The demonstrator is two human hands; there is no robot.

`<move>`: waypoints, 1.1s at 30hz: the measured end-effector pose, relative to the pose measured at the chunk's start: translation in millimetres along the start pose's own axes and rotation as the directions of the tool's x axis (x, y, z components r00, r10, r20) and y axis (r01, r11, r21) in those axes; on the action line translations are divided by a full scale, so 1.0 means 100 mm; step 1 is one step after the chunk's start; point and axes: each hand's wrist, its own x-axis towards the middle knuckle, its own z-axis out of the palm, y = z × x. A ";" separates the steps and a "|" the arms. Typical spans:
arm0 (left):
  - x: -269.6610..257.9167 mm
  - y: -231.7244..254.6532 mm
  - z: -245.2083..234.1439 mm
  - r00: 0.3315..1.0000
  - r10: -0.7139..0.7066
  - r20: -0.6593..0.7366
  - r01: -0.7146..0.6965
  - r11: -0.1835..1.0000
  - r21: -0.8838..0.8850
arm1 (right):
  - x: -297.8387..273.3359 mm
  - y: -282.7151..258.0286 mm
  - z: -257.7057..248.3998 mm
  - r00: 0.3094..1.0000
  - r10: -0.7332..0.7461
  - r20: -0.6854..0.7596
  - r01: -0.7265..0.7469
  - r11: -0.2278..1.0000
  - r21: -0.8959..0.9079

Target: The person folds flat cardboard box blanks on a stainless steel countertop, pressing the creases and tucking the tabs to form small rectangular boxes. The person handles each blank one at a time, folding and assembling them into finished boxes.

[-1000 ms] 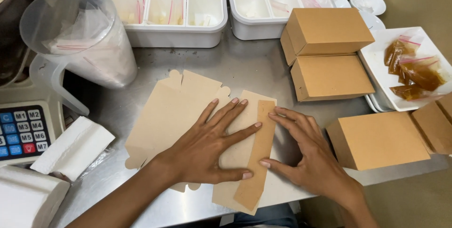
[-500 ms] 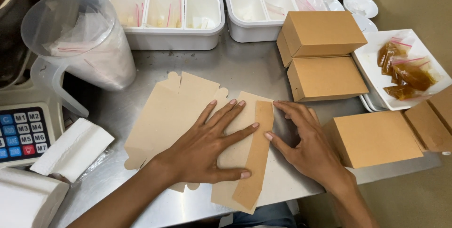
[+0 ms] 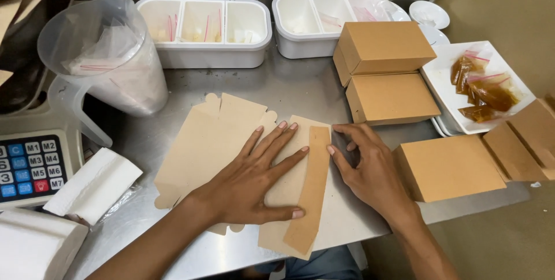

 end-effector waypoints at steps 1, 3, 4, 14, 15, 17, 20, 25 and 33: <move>0.00 0.01 -0.01 1.000 0.005 0.005 -0.005 1.000 -0.012 | 0.01 -0.01 0.00 1.000 0.011 -0.001 -0.011 1.000 0.016; -0.01 0.01 -0.01 1.000 0.014 0.004 -0.014 1.000 -0.011 | 0.01 0.01 0.01 1.000 0.018 -0.009 -0.017 0.999 0.031; -0.01 0.01 -0.02 1.000 0.023 0.006 -0.023 1.000 -0.013 | 0.02 0.02 0.01 1.000 0.027 -0.014 -0.026 0.999 0.047; -0.03 -0.07 -0.01 0.998 -0.058 -0.012 0.059 0.996 0.061 | -0.04 -0.10 0.01 0.994 -0.020 -0.109 0.028 0.997 0.072; -0.05 -0.11 0.02 0.997 -0.070 -0.008 0.071 0.991 0.114 | -0.05 -0.11 0.00 0.997 0.011 -0.082 -0.004 0.997 0.076; -0.07 -0.14 0.02 0.996 -0.084 -0.006 0.083 0.982 0.167 | -0.06 -0.15 -0.01 0.998 0.040 -0.055 -0.035 0.996 0.080; -0.06 -0.09 -0.04 0.989 -0.129 0.071 0.122 0.987 0.103 | -0.07 -0.19 -0.03 0.998 0.058 -0.023 -0.057 0.996 0.072; -0.05 -0.08 -0.06 0.989 -0.112 0.094 0.112 0.994 0.012 | -0.08 -0.08 -0.02 0.997 0.066 0.032 -0.070 0.991 0.113; -0.07 -0.19 -0.16 0.987 -0.146 0.067 0.147 0.989 -0.007 | -0.26 0.04 -0.07 0.998 0.052 -0.025 -0.046 0.981 0.191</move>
